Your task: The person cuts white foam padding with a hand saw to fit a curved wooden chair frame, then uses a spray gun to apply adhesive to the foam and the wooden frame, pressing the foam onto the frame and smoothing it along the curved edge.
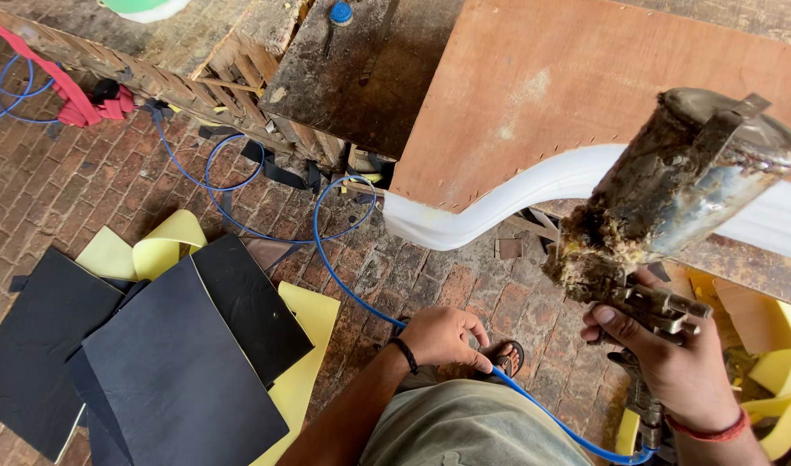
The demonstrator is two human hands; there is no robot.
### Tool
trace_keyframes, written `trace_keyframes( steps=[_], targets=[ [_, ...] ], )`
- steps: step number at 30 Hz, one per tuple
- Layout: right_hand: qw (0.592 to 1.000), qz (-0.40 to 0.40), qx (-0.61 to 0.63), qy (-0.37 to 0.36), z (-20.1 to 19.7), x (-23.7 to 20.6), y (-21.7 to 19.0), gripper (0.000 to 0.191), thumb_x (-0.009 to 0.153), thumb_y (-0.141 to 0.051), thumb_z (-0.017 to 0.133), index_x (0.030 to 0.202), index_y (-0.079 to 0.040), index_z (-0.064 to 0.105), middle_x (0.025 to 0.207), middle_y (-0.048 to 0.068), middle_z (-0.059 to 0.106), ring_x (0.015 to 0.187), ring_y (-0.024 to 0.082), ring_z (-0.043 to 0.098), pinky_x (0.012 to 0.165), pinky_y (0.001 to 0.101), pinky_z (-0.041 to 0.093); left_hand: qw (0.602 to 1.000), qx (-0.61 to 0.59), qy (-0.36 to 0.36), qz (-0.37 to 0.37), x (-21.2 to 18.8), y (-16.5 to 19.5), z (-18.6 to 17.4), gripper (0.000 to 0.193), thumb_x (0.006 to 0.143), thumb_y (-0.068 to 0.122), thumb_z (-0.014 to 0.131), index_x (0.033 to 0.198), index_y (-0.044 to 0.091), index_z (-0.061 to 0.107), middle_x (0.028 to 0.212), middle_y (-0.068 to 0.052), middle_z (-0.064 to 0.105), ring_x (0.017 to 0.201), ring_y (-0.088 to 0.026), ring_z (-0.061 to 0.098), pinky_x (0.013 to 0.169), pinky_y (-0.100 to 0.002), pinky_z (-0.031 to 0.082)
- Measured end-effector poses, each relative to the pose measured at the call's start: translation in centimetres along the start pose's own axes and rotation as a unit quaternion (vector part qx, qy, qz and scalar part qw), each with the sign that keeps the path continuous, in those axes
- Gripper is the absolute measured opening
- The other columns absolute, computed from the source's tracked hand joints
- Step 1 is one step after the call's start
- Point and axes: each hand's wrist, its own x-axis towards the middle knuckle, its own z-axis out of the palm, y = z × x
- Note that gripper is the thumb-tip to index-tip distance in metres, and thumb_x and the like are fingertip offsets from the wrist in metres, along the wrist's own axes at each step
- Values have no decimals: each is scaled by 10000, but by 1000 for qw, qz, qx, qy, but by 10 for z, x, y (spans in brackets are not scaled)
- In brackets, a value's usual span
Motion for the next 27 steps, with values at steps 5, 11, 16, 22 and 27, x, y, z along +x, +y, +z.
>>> trace_keyframes(
  steps=[5, 11, 16, 22, 27],
  targets=[
    [999, 5, -12, 39, 15, -18, -2, 260, 909, 19, 659, 1163, 75, 665, 1001, 186, 768, 902, 237, 750, 813, 361, 615, 1000, 9, -19, 17, -5, -10, -3, 515, 619, 575, 894, 963, 205, 796, 719, 22, 738, 659, -131, 703, 617, -314, 528],
    [996, -9, -14, 84, 43, -26, 6, 208, 923, 35, 698, 1114, 112, 669, 949, 185, 746, 819, 240, 729, 749, 371, 613, 999, 29, -27, 17, -18, -25, -15, 516, 613, 578, 895, 964, 215, 789, 714, 19, 744, 657, -137, 705, 618, -328, 528],
    [994, -14, -11, 105, 66, -30, 7, 216, 925, 25, 714, 1118, 100, 651, 932, 150, 726, 796, 212, 714, 702, 341, 607, 999, 35, -21, 8, -35, -40, -24, 523, 615, 581, 896, 970, 211, 793, 723, 20, 741, 661, -136, 706, 616, -322, 532],
    [992, -24, -20, 125, 77, -41, 1, 236, 931, 10, 704, 1156, 71, 661, 942, 127, 722, 800, 193, 710, 696, 323, 602, 998, 42, -39, 1, -45, -47, -29, 525, 623, 583, 893, 977, 210, 789, 738, 30, 749, 673, -133, 718, 621, -317, 540],
    [993, -40, -21, 109, 76, -53, 2, 187, 923, 20, 718, 1087, 97, 675, 914, 148, 732, 783, 210, 722, 692, 338, 616, 997, 57, -55, 16, -43, -45, -27, 519, 612, 590, 892, 970, 227, 797, 748, 29, 759, 681, -135, 723, 632, -316, 544]
  ],
)
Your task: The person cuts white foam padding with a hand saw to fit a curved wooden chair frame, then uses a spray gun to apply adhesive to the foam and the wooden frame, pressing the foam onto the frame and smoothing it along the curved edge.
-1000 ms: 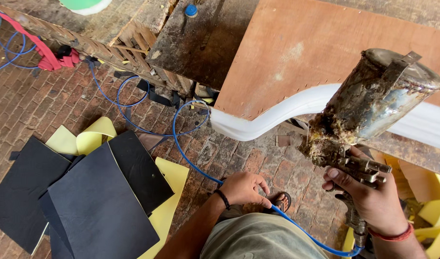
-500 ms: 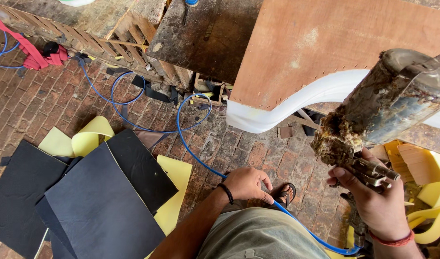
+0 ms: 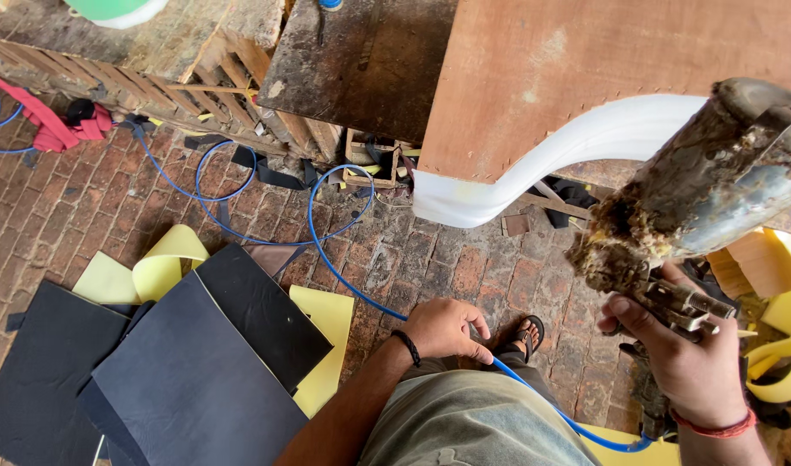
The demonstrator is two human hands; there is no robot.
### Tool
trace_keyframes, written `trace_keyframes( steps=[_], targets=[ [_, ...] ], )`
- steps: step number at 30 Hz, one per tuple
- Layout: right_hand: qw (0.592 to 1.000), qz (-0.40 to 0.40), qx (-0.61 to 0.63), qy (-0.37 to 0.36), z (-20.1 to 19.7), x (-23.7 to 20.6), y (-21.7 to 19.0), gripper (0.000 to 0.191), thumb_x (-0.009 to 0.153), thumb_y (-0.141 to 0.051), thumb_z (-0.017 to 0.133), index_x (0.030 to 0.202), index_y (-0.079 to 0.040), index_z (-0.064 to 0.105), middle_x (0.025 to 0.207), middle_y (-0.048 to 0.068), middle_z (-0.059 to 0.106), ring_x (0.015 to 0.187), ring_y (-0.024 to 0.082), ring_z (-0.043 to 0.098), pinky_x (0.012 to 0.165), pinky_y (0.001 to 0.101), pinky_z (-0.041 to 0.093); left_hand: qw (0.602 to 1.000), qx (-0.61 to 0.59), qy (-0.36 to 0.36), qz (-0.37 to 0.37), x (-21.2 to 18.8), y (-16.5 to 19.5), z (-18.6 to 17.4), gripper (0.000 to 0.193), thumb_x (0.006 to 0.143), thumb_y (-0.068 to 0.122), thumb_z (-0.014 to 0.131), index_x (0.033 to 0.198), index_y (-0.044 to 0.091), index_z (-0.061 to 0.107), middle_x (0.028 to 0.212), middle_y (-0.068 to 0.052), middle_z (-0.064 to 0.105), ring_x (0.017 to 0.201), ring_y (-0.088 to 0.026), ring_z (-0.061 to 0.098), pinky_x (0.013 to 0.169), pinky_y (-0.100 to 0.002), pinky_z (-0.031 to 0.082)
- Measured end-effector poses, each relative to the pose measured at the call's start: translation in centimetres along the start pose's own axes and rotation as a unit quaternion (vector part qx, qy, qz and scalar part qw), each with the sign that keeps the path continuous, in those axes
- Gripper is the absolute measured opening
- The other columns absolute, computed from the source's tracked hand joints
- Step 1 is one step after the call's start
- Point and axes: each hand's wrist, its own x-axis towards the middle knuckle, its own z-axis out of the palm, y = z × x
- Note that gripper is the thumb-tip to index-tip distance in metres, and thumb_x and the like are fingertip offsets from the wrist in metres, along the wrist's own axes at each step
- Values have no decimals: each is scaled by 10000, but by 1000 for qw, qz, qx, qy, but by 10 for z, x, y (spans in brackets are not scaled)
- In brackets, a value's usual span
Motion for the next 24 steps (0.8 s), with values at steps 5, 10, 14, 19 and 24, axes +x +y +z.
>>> trace_keyframes(
  steps=[5, 10, 14, 19, 24],
  targets=[
    [999, 8, -1, 33, -5, -7, 3, 208, 929, 23, 714, 1125, 78, 671, 929, 146, 731, 803, 198, 714, 711, 326, 605, 1000, 6, -2, 13, 4, 3, 3, 526, 606, 596, 894, 964, 225, 796, 752, 26, 755, 691, -142, 724, 626, -328, 547],
    [999, -13, 29, 6, -14, -6, 3, 176, 921, 22, 711, 1081, 85, 674, 908, 147, 735, 779, 209, 728, 681, 337, 620, 1000, 6, -11, 15, 10, 10, 6, 526, 602, 593, 894, 960, 222, 794, 741, 28, 749, 683, -146, 722, 623, -325, 541],
    [999, 3, 7, 39, -24, 1, 5, 204, 928, 21, 703, 1121, 73, 665, 932, 132, 733, 805, 194, 718, 708, 327, 608, 1000, 8, -19, 10, 18, 16, 8, 524, 601, 588, 896, 959, 221, 788, 736, 31, 750, 677, -141, 718, 621, -323, 538],
    [996, -40, -61, 54, -38, 13, 9, 211, 951, 25, 710, 1147, 93, 669, 968, 139, 739, 841, 196, 712, 747, 326, 588, 1000, 29, -10, 1, 28, 26, 11, 516, 622, 593, 892, 967, 223, 791, 731, 31, 749, 677, -133, 713, 643, -323, 543],
    [998, 20, 52, 4, -52, 31, 10, 275, 896, 26, 716, 1156, 86, 653, 957, 136, 735, 814, 198, 730, 709, 332, 623, 1000, 15, -10, -5, 39, 41, 13, 517, 618, 586, 890, 970, 223, 781, 739, 33, 746, 690, -139, 720, 651, -334, 556]
  ],
)
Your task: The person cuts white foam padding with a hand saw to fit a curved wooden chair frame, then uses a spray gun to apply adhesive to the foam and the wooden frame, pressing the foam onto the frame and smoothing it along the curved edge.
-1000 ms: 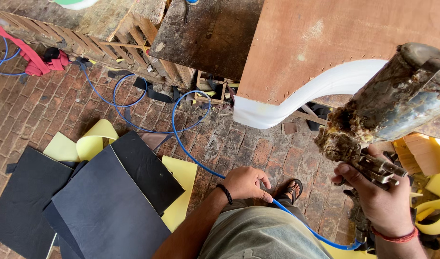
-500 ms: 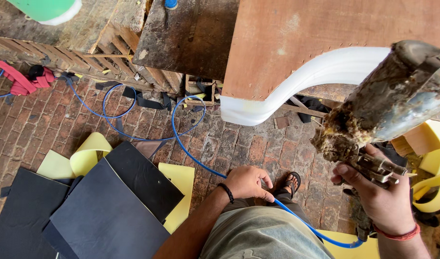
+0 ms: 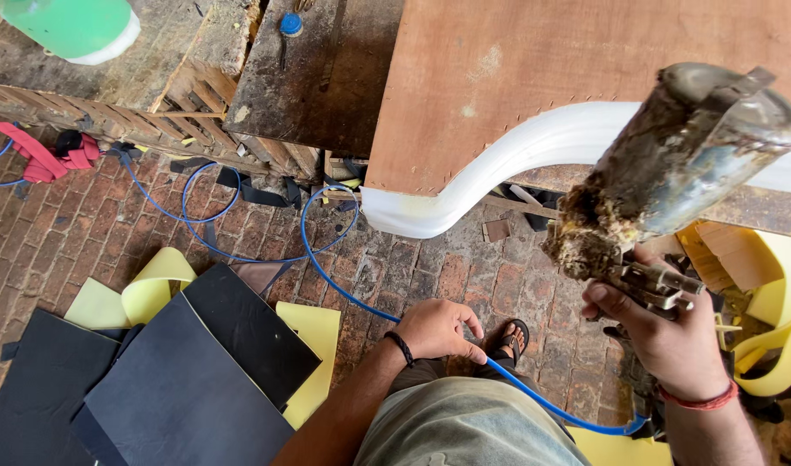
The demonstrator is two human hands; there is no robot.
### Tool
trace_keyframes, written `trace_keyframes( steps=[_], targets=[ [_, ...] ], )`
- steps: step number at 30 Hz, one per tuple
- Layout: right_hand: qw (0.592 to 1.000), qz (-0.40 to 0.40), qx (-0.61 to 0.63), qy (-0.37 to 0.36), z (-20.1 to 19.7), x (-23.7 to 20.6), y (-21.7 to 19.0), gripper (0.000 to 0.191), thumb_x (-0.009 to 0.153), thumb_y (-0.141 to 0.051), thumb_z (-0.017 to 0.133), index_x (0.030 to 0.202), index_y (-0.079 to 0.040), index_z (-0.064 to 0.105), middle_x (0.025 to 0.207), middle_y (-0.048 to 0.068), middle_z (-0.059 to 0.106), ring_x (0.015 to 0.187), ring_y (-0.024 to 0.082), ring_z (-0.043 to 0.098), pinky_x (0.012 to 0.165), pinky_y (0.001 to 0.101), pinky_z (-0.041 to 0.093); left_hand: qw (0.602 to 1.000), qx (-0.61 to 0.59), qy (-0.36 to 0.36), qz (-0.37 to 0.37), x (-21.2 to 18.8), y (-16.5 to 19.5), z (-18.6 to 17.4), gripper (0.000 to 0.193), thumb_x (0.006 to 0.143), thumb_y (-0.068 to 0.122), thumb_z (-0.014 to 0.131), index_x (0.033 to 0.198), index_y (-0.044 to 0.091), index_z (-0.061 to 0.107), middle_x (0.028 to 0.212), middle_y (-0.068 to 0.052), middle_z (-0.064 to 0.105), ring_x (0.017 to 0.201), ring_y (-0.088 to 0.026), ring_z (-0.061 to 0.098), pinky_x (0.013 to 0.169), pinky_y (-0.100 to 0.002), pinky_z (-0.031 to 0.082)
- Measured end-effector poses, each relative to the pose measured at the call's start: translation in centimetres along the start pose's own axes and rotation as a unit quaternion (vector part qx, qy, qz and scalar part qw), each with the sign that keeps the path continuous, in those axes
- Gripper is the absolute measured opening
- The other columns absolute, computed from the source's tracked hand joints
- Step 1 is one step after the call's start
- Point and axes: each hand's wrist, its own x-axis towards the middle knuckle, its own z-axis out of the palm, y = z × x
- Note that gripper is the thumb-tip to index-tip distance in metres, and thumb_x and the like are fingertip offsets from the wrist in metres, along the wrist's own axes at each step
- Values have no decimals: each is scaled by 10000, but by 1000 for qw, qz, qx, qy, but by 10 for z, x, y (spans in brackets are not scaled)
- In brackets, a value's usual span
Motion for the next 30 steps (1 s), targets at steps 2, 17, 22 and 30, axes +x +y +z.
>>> trace_keyframes(
  steps=[2, 17, 22, 30],
  targets=[
    [1000, -24, -13, 0, -4, 7, 0, 302, 901, 25, 716, 1190, 83, 644, 989, 130, 724, 832, 187, 719, 722, 324, 617, 999, 21, 23, -11, 4, 7, 1, 498, 634, 584, 890, 968, 228, 785, 755, 27, 755, 715, -144, 723, 665, -336, 552],
    [994, -104, 36, 4, -54, 93, -24, 296, 987, 93, 579, 1281, 66, 599, 1030, 137, 709, 898, 218, 730, 833, 350, 635, 971, 90, 194, -104, -36, -39, -65, 488, 641, 677, 823, 754, 203, 807, 725, 9, 766, 705, -183, 735, 756, -390, 569],
    [995, -49, 4, -82, -47, 95, -4, 183, 962, 32, 653, 1142, 64, 653, 963, 144, 727, 799, 210, 724, 740, 333, 633, 936, 122, 328, -44, -19, -17, -58, 499, 637, 680, 808, 707, 186, 801, 654, 35, 749, 651, -172, 717, 825, -390, 500],
    [991, 10, -50, -126, -48, 94, 6, 183, 929, -51, 723, 1074, 56, 696, 876, 153, 739, 753, 207, 733, 671, 332, 613, 913, 156, 374, -35, -16, 6, -42, 515, 582, 667, 857, 674, 164, 792, 603, -13, 712, 667, -218, 682, 837, -433, 432]
  ],
)
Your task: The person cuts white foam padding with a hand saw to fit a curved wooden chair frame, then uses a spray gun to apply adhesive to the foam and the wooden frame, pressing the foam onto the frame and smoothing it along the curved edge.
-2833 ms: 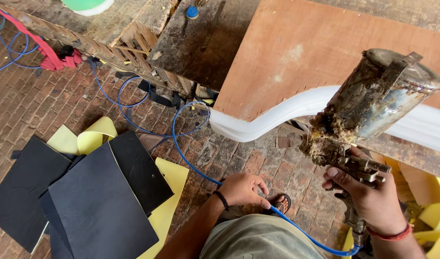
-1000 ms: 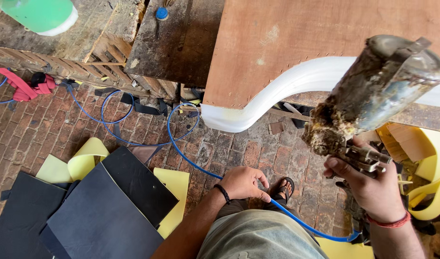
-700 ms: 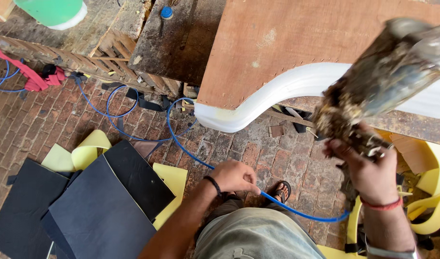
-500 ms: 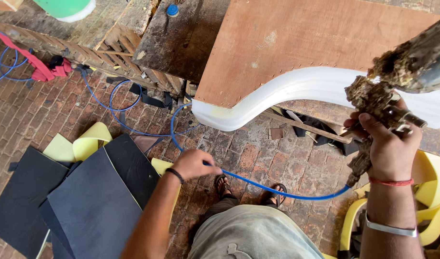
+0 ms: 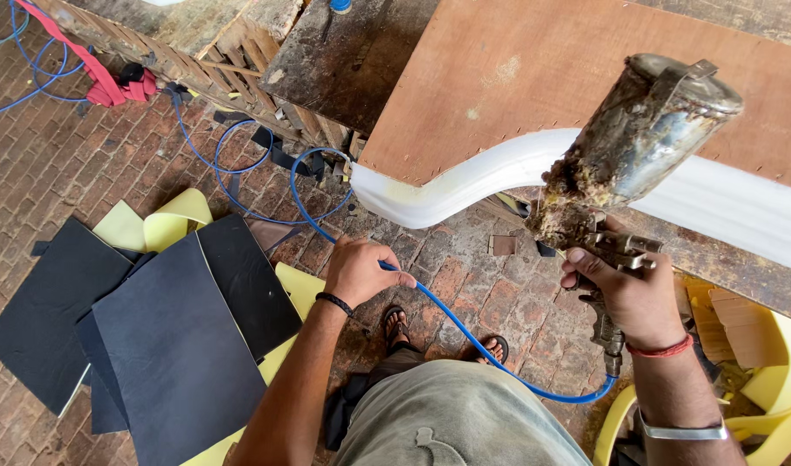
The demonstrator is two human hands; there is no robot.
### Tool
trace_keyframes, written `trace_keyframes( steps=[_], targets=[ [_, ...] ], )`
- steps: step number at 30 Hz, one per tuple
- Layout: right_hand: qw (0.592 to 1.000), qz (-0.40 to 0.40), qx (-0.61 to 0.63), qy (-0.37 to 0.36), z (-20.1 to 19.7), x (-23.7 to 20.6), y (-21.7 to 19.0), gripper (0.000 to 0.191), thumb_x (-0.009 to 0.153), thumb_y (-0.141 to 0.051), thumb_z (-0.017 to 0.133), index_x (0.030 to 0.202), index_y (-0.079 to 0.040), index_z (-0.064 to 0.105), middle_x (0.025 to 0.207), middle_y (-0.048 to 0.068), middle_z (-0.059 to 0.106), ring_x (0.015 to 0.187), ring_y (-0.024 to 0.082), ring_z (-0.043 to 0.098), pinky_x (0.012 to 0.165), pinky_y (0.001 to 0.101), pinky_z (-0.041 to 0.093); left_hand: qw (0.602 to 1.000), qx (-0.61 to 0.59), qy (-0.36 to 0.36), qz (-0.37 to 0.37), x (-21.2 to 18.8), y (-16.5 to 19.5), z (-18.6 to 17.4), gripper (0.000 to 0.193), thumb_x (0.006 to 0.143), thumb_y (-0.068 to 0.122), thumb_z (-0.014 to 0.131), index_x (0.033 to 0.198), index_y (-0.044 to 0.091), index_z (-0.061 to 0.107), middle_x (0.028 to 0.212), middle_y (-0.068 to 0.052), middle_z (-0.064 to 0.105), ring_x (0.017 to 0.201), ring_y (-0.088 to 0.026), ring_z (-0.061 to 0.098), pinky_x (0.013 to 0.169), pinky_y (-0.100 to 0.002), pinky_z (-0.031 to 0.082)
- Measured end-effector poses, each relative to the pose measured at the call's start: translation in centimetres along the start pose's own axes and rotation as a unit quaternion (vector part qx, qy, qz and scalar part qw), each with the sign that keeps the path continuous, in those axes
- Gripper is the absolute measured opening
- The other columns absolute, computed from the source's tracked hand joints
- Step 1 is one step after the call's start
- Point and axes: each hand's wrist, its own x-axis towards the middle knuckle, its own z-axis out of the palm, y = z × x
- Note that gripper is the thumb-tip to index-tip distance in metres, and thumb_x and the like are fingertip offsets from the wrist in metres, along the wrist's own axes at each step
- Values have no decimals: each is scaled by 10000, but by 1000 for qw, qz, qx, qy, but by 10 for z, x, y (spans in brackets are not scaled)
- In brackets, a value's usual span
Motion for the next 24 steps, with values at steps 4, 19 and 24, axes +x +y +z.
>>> trace_keyframes(
  steps=[4, 19, 24],
  targets=[
    [996, -34, -60, 48, -3, -4, -3, 204, 941, -44, 726, 1106, 66, 678, 928, 135, 745, 790, 195, 734, 713, 310, 618, 1000, -5, 6, -13, -3, 2, 9, 494, 593, 648, 868, 671, 166, 789, 605, -11, 719, 669, -216, 685, 859, -423, 443],
    [998, -52, 20, 40, -23, -8, -11, 213, 950, -20, 721, 1098, 119, 658, 906, 130, 727, 767, 163, 730, 689, 287, 601, 999, -49, -14, -17, 13, 19, 26, 422, 581, 576, 911, 659, 183, 779, 595, 20, 716, 658, -205, 686, 812, -400, 433],
    [991, -68, -51, 107, -31, -15, -8, 221, 967, -22, 734, 1157, 78, 682, 901, 120, 724, 767, 143, 677, 676, 266, 535, 996, -75, -43, -34, 20, 24, 34, 424, 605, 598, 896, 684, 203, 764, 633, 42, 705, 673, -178, 692, 775, -365, 486]
  ],
)
